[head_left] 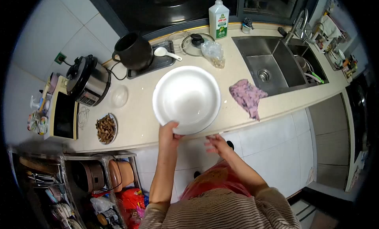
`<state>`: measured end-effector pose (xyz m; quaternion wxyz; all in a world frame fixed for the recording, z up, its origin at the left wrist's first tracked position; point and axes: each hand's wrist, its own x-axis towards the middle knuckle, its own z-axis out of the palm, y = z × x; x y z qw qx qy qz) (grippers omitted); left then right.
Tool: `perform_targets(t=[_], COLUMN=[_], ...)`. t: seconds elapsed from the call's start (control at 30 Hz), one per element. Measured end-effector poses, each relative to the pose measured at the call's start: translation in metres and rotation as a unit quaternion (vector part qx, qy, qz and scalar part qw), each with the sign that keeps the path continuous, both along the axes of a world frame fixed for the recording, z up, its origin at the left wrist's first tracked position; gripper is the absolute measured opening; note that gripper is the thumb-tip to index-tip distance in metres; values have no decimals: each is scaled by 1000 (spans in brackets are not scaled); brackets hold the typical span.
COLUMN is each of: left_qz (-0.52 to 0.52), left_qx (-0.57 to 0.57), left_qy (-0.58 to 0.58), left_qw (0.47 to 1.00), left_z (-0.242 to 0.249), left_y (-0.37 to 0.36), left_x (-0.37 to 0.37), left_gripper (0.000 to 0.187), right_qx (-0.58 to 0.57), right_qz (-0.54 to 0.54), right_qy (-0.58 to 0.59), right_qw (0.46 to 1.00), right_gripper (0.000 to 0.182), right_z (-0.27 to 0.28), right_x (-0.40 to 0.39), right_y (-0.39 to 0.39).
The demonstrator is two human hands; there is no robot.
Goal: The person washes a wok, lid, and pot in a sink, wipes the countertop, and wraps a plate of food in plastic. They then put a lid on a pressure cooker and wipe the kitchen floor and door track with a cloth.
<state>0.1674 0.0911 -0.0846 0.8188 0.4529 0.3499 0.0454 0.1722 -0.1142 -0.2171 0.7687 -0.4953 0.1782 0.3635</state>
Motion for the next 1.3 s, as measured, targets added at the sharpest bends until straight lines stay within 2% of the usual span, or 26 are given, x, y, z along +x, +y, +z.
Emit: perform_targets(t=[0.03, 0.13, 0.23, 0.27, 0.37, 0.47, 0.5, 0.53, 0.57, 0.6, 0.63, 0.67, 0.7, 0.73, 0.77, 0.83, 0.87, 0.9, 0.97, 1.0, 1.03, 1.1, 1.17, 1.2, 1.23, 1.3], left_qz=[18, 58, 62, 62, 59, 27, 13, -3, -21, -69, -85, -102, -118, -148, -156, -170, -174, -178, -174, -169, -167, -202, -229, -213, -200, -179], left_qx=[-1, 4, 7, 0, -11, -25, -32, -37, -39, -55, -64, -73, -84, -117, -109, -82, -75, -64, -57, -26, 2, 8, 8, -45, -29, 3], left_qy=[18, 67, 101, 114, 145, 179, 188, 196, 203, 160, 162, 165, 169, 103, 136, 203, 226, 249, 252, 261, 271, 284, 287, 266, 266, 258], left_qw=[1000, 996, 993, 992, 988, 983, 982, 980, 978, 983, 981, 978, 975, 977, 972, 961, 955, 950, 950, 950, 948, 937, 930, 939, 943, 949], left_z=[5, 12, -10, -32, -39, -48, -49, -49, -52, -70, -74, -80, -86, -115, -112, -98, -107, -118, -165, -175, -184, -222, -251, -249, -249, -245], left_y=[8, 32, 61, 74, 73, 60, 52, 41, 34, 31, 24, 14, 6, 1, -10, -35, -43, -47, -38, -41, -42, -31, -15, -29, -46, -68], left_x=[-24, -101, -173, -197, -241, -268, -271, -269, -266, -265, -260, -254, -247, -245, -238, -220, -214, -210, -207, -200, -193, -181, -170, -156, -143, -128], left_gripper=[57, 57, 54, 53, 54, 55, 55, 56, 57, 60, 58, 57, 56, 60, 60, 62, 61, 60, 55, 52, 50, 42, 37, 32, 33, 36], right_qx=[28, 158, 228, 231, 58, -121, -201, -241, -260, -272, -354, -476, -587, -585, -581, -442, -318, -311, -203, -107, -84, -98, -94, -118, -138, -62], right_qz=[-98, -157, -189, -197, -190, -178, -178, -204, -234, -222, -195, -167, -130, -109, -86, -42, -41, -46, -133, -175, -201, -180, -150, -149, -138, -175], right_qy=[20, 23, 55, 45, -4, -12, -3, -46, -37, -45, -130, -225, -311, -355, -395, -311, -200, -180, -163, -120, -133, -146, -111, -128, -153, -147], right_qw=[995, 975, 954, 952, 980, 976, 963, 948, 936, 935, 906, 833, 736, 721, 707, 840, 926, 932, 956, 971, 967, 968, 978, 973, 969, 972], right_gripper=[22, 50, 37, 19, 9, 17, 14, 18, 15, 16, 27, 35, 42, 46, 50, 56, 61, 66, 69, 77, 75, 75, 77, 76, 76, 76], right_z=[-18, -43, -97, -72, -57, -43, -18, -46, -56, -57, -48, -40, -1, 12, 19, 19, 10, -7, -44, -63, -99, -116, -128, -136, -145, -137], right_x=[-1, 1, 1, -8, -53, -106, -120, -132, -139, -146, -152, -161, -164, -167, -170, -175, -173, -173, -169, -167, -170, -163, -150, -149, -141, -129], right_y=[17, 50, 61, 63, 34, -8, -20, -41, -59, -78, -87, -95, -90, -86, -81, -64, -57, -51, -56, -64, -63, -72, -69, -65, -63, -70])
